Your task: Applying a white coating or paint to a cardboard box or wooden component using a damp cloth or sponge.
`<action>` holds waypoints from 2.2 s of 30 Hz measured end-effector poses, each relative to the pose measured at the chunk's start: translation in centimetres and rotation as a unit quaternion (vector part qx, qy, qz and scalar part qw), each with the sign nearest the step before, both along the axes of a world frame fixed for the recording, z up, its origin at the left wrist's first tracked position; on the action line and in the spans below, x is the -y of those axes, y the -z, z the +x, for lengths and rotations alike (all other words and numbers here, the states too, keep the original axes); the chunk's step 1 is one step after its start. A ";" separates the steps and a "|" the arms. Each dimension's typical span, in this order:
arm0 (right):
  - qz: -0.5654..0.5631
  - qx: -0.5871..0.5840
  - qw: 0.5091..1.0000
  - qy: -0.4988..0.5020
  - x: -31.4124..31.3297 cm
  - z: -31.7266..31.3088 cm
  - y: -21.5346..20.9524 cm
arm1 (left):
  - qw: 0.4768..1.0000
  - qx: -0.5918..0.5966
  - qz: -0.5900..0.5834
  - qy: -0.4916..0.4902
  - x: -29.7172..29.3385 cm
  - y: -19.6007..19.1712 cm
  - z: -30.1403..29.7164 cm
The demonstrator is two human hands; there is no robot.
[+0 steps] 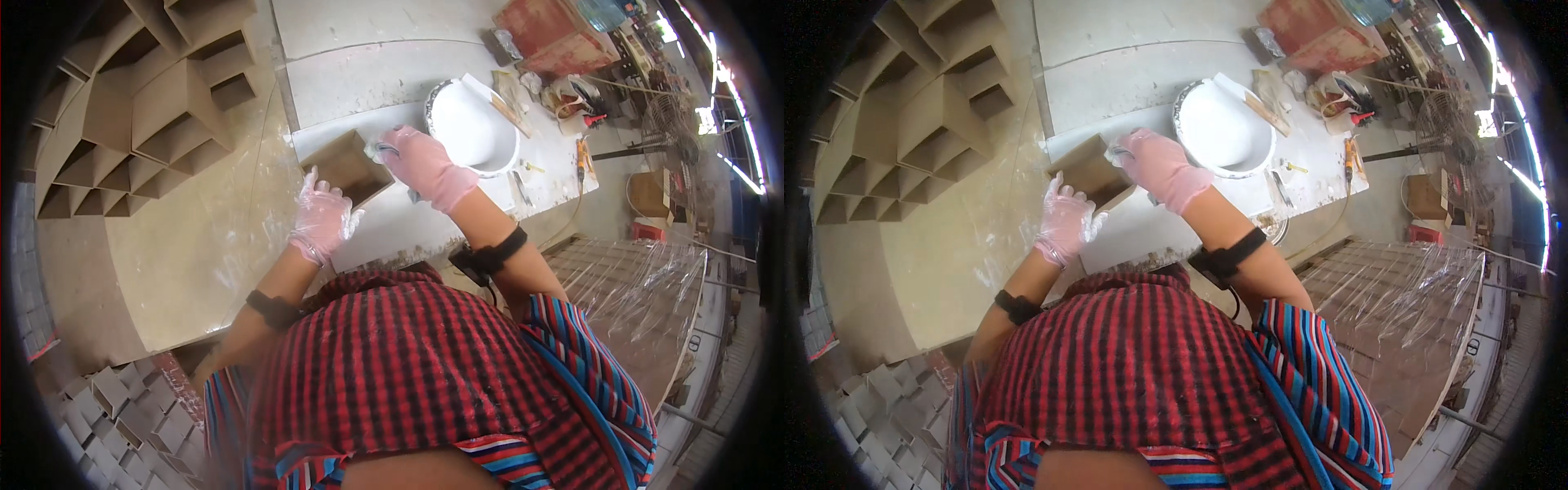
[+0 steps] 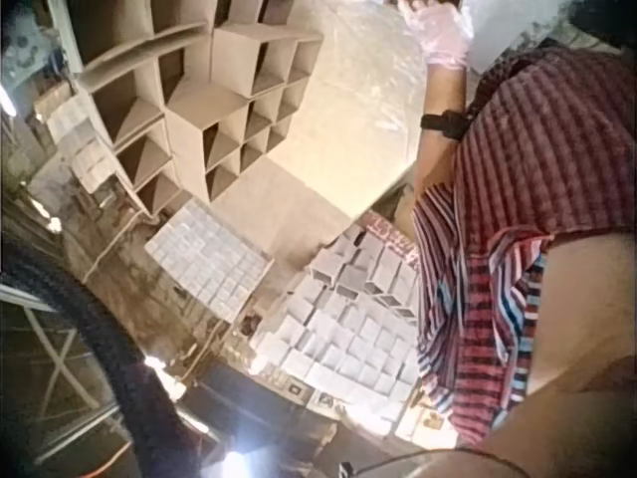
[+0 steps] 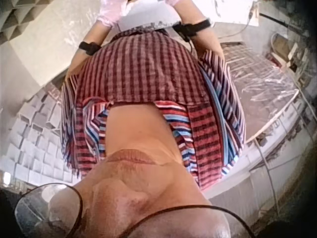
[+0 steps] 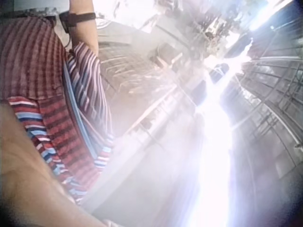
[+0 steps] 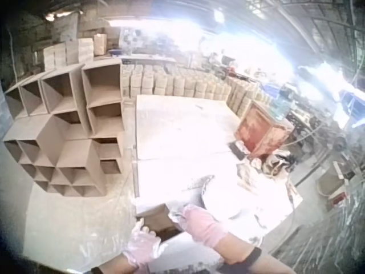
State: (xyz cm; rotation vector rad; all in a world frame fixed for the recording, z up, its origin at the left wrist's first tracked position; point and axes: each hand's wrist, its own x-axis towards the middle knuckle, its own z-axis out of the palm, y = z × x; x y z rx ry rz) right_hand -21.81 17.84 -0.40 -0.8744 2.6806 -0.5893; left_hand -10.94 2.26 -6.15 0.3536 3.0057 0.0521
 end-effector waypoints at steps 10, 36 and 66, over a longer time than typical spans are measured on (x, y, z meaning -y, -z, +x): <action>0.007 -0.003 0.998 0.069 -4.3 4.8 0.4 | 0.996 0.011 0.082 0.022 1.5 -0.1 0.7; 0.037 -0.141 0.983 -0.113 0.7 8.2 3.1 | 0.949 -0.056 0.277 -0.139 3.5 0.5 2.0; 0.087 -0.048 0.982 -0.163 9.4 4.1 -2.1 | 0.493 0.117 0.833 -0.225 3.1 2.6 1.9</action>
